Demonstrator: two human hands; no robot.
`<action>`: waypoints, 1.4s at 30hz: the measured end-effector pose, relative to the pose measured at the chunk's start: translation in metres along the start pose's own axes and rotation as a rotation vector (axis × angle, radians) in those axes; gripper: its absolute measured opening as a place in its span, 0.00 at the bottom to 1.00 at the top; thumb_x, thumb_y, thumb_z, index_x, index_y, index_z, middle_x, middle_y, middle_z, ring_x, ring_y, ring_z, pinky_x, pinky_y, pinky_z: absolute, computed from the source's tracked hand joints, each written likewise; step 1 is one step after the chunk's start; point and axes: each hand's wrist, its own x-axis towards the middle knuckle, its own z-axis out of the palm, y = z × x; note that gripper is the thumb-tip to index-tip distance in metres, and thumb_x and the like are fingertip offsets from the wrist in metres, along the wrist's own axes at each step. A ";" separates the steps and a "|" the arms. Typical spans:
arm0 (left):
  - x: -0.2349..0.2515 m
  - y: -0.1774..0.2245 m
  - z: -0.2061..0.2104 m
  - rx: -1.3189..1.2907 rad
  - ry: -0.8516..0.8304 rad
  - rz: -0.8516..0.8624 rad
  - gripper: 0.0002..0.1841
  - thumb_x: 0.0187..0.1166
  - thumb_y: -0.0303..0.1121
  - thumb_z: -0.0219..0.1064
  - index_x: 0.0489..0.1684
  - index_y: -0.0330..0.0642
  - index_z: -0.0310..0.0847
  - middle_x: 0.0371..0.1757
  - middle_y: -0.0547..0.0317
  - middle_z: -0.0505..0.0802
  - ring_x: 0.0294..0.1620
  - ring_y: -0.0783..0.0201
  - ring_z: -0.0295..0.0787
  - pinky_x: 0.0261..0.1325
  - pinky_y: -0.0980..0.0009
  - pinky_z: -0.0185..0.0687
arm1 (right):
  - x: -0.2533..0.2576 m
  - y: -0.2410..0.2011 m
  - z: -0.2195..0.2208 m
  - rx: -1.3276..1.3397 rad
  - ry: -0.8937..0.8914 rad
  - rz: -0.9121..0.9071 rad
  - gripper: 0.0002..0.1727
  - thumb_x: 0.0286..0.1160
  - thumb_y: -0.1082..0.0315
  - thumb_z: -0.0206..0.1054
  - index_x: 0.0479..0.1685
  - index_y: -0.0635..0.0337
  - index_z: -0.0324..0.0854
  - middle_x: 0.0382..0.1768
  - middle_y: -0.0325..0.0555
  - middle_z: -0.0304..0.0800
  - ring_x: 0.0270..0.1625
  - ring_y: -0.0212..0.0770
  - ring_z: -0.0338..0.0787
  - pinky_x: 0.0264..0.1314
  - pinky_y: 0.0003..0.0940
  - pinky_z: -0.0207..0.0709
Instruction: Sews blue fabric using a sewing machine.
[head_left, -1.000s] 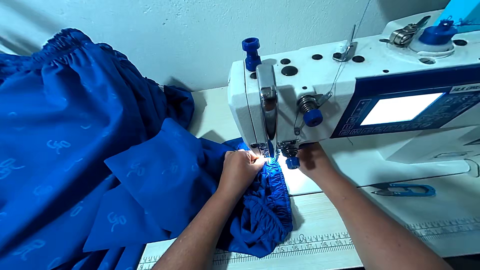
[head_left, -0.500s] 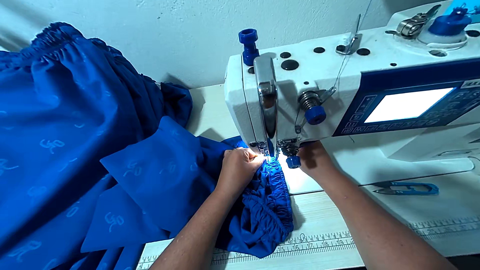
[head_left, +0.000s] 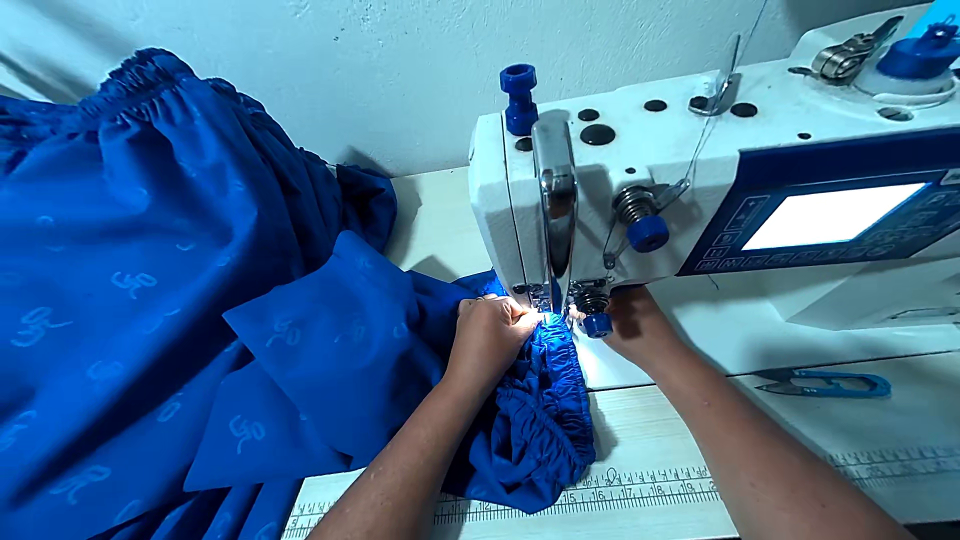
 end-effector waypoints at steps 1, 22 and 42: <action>0.000 0.000 0.000 0.005 0.000 -0.001 0.17 0.74 0.32 0.77 0.12 0.42 0.81 0.17 0.63 0.81 0.28 0.64 0.76 0.55 0.53 0.67 | 0.000 0.000 0.002 0.016 -0.020 -0.010 0.04 0.66 0.71 0.76 0.33 0.63 0.89 0.31 0.49 0.91 0.40 0.42 0.91 0.45 0.43 0.83; -0.011 -0.004 -0.013 0.025 0.168 0.288 0.05 0.69 0.26 0.69 0.29 0.38 0.92 0.48 0.50 0.92 0.60 0.49 0.86 0.62 0.48 0.80 | -0.009 -0.004 0.004 -0.129 0.039 0.016 0.08 0.65 0.73 0.77 0.34 0.71 0.88 0.31 0.59 0.90 0.40 0.53 0.91 0.45 0.52 0.82; -0.095 0.047 -0.065 0.131 -0.585 0.744 0.10 0.65 0.37 0.78 0.23 0.41 0.87 0.28 0.53 0.91 0.39 0.49 0.91 0.52 0.45 0.80 | -0.077 -0.030 -0.043 0.007 -0.190 -0.022 0.28 0.62 0.84 0.65 0.69 0.69 0.82 0.68 0.59 0.87 0.74 0.56 0.84 0.75 0.60 0.75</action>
